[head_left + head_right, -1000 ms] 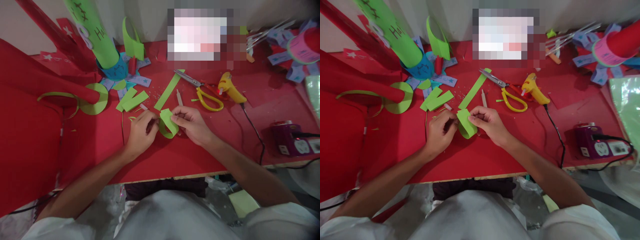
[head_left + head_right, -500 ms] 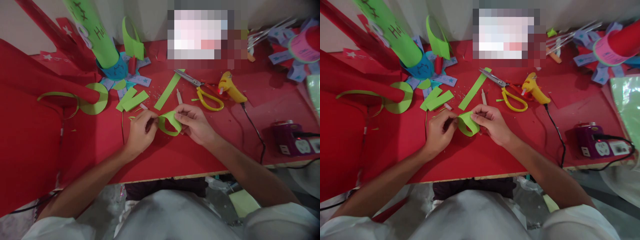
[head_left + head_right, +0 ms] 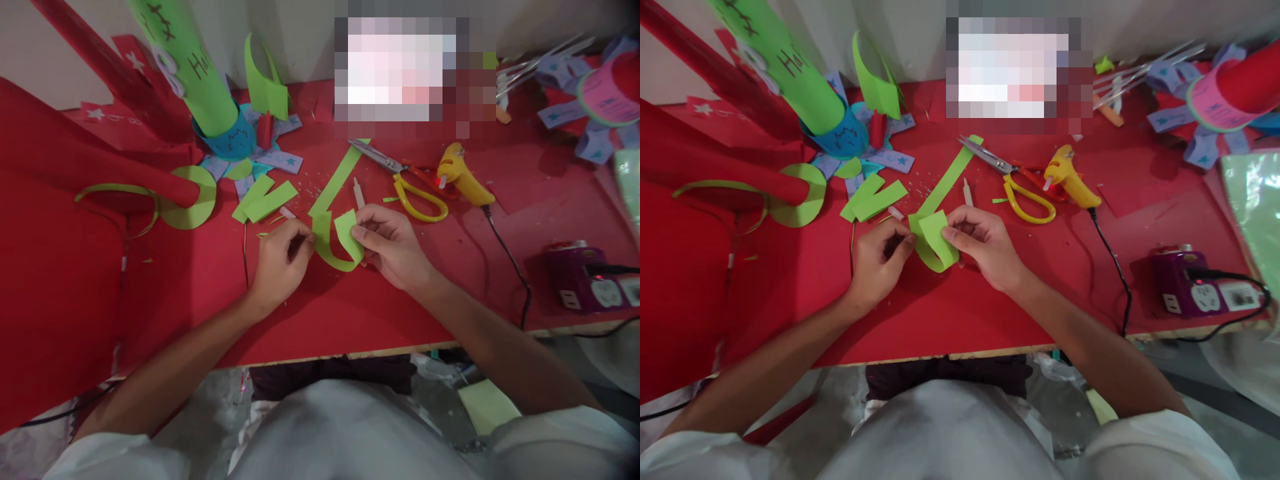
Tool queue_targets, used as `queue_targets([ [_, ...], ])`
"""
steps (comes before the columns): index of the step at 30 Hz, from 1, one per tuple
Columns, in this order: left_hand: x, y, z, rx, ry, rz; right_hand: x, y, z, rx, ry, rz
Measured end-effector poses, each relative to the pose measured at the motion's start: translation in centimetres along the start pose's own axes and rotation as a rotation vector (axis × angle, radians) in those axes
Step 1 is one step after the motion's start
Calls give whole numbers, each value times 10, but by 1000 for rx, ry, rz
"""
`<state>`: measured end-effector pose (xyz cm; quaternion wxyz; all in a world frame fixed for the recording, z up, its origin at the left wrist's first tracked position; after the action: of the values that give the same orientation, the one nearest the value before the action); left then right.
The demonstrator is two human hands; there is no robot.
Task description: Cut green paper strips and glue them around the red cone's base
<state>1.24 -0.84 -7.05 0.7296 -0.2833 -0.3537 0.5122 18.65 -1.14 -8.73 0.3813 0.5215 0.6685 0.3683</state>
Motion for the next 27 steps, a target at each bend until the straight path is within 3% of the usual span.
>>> queue_targets([
  [4, 0, 3, -2, -54, 4, 30, 0, -2, 1, -76, -16, 81],
  [11, -1, -4, -5, -89, 3, 12, -2, -15, -3, -93, -73, 57],
  [19, -2, -4, -8, -103, 35, 52, -3, -16, -1, -79, -104, 59],
  [27, -2, -9, -6, -76, 26, -13, -5, -16, 1, -95, -115, 38],
])
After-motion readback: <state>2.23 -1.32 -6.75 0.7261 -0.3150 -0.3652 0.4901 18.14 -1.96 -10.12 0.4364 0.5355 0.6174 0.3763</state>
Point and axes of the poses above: each hand's wrist, its own x-axis towards the middle knuckle, its own z-axis out of the back of the hand, y = z × x, the point moved 9 cm from there along x, towards the middle knuckle, and after that the axes turned 9 degrees about x, right-handed, at the moved point
